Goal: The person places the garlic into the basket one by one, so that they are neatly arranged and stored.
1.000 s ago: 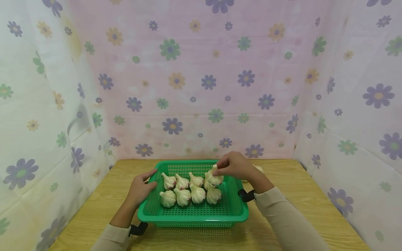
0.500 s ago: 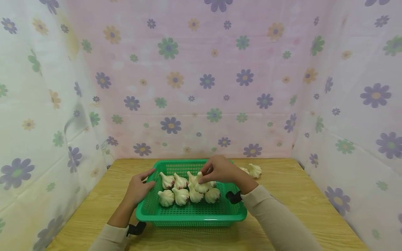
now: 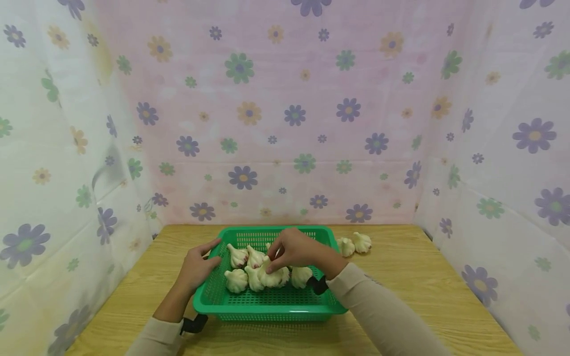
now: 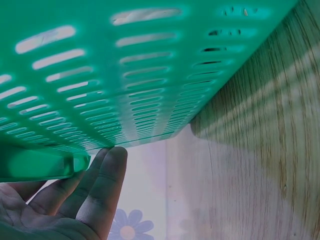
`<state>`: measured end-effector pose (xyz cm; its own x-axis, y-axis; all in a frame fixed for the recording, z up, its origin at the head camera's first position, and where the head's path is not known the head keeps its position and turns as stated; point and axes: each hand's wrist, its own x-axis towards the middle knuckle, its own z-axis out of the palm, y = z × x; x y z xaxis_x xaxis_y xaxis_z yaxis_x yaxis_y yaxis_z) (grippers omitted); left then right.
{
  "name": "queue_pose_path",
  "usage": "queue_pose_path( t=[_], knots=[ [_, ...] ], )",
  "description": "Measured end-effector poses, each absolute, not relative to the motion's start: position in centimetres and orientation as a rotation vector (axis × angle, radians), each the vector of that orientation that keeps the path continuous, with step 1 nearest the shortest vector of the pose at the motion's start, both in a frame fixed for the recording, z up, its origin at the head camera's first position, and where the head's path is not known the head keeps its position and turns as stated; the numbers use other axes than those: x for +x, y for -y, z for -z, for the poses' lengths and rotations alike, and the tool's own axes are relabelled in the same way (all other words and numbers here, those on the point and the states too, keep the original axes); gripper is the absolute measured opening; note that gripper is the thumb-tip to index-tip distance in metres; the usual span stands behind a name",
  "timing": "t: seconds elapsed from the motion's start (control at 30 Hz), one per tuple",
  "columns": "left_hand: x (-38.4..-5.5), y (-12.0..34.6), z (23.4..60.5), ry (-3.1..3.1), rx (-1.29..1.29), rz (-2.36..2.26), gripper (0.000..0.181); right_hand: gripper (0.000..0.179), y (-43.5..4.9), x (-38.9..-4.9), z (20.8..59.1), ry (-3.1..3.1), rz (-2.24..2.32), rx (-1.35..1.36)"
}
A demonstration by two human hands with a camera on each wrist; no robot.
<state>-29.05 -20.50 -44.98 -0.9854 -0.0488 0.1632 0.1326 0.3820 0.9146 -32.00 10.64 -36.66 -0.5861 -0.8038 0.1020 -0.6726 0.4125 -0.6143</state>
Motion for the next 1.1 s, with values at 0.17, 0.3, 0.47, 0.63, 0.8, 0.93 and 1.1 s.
queue_pose_path(
  t=[0.17,0.3,0.47,0.63,0.8,0.93,1.1],
  knots=[
    [-29.0,20.5,44.9,2.479,-0.079,1.654,0.062,0.014,-9.4,-31.8,37.0,-2.423,0.909,-1.317],
    [-29.0,20.6,44.9,2.486,-0.081,1.643,0.062,0.018,-8.5,-31.6,37.3,-2.389,0.928,-1.303],
    [-28.9,20.6,44.8,2.488,-0.081,1.646,0.062,0.019,-7.2,-31.5,37.8,-2.361,0.924,-1.302],
    [-29.0,20.6,44.9,2.486,-0.086,1.648,0.062,0.021,-5.8,-31.6,38.3,-2.384,0.872,-1.308],
    [-29.1,20.6,44.9,2.488,-0.079,1.633,0.062,0.022,-4.5,-31.6,38.7,-2.396,0.775,-1.361],
    [-29.1,20.5,44.8,2.486,-0.068,1.629,0.062,0.022,-3.6,-31.7,39.1,-2.392,0.701,-1.447],
    [-29.0,20.5,44.8,2.487,-0.065,1.628,0.062,0.021,-2.5,-31.7,39.7,-2.406,0.607,-1.483]
  ],
)
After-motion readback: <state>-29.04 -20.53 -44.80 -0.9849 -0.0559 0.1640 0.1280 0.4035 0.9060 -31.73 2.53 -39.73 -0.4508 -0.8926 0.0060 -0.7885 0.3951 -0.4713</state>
